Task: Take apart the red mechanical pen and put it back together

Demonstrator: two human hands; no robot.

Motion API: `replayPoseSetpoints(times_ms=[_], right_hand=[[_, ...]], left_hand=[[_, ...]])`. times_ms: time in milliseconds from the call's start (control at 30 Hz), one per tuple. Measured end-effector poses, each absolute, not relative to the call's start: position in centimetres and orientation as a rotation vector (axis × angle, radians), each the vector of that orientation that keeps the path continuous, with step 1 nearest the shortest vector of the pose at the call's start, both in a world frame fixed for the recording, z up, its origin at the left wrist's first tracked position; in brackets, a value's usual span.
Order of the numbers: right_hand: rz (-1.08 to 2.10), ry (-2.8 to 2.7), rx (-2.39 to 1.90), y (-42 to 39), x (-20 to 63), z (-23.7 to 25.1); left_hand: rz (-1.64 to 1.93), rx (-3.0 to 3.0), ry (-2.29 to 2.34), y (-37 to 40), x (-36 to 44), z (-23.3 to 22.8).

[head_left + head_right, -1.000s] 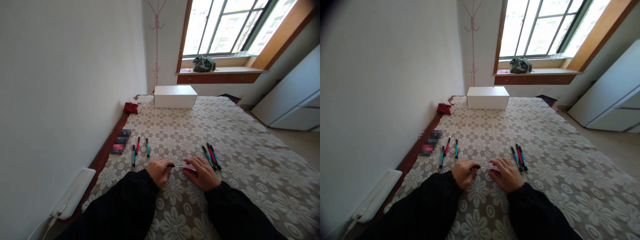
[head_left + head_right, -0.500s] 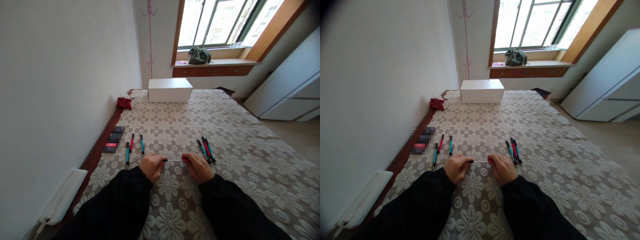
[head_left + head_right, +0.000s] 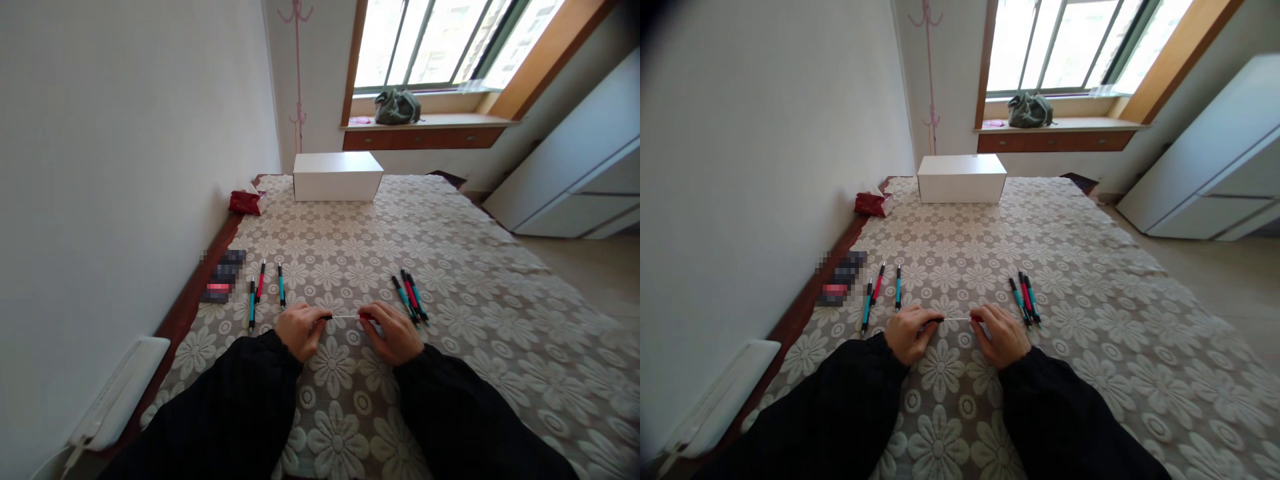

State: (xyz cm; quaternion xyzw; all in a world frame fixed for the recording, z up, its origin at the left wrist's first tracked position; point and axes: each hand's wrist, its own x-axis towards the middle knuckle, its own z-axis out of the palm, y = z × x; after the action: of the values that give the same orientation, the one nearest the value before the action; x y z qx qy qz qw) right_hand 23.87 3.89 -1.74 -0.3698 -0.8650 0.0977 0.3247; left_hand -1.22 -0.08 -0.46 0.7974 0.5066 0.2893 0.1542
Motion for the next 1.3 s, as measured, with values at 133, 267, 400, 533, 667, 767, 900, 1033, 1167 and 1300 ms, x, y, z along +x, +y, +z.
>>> replayPoseSetpoints(times_ms=[133, 267, 400, 533, 667, 767, 900, 1033, 1167, 1300], right_hand=[[0.275, -2.317, -0.919, 3.9, 23.7, -1.8], [0.294, -2.286, -0.915, 3.7, 23.5, -2.0], [0.298, -2.276, -0.929, 3.7, 23.5, -2.0], [0.257, -2.267, -0.991, 3.6, 23.6, -1.6], [0.223, -2.279, -1.012, 3.6, 23.6, -1.3], [0.221, -2.289, -1.005, 3.6, 23.6, -1.3], [0.261, -2.334, -0.945, 3.5, 23.4, -1.4], [0.297, -2.376, -0.875, 3.3, 22.9, -1.7], [0.343, -2.395, -0.795, 2.8, 22.4, -1.8], [0.387, -2.363, -0.792, 2.4, 22.1, -1.7]], left_hand=[[0.824, 2.270, 1.436, 0.0, -1.2, -0.4], [0.828, 2.273, 1.399, 0.0, -1.2, -0.4], [0.836, 2.262, 1.404, 0.0, -1.3, -0.4], [0.841, 2.265, 1.421, 0.0, -1.3, -0.4], [0.840, 2.273, 1.419, -0.1, -1.2, -0.3], [0.835, 2.275, 1.417, -0.1, -1.2, -0.1], [0.825, 2.290, 1.368, 0.0, -1.2, -0.3], [0.817, 2.330, 1.259, 0.0, -1.1, -0.7], [0.770, 2.387, 1.181, -0.2, -0.8, -1.0], [0.736, 2.396, 1.184, -0.1, -0.8, -1.4]])
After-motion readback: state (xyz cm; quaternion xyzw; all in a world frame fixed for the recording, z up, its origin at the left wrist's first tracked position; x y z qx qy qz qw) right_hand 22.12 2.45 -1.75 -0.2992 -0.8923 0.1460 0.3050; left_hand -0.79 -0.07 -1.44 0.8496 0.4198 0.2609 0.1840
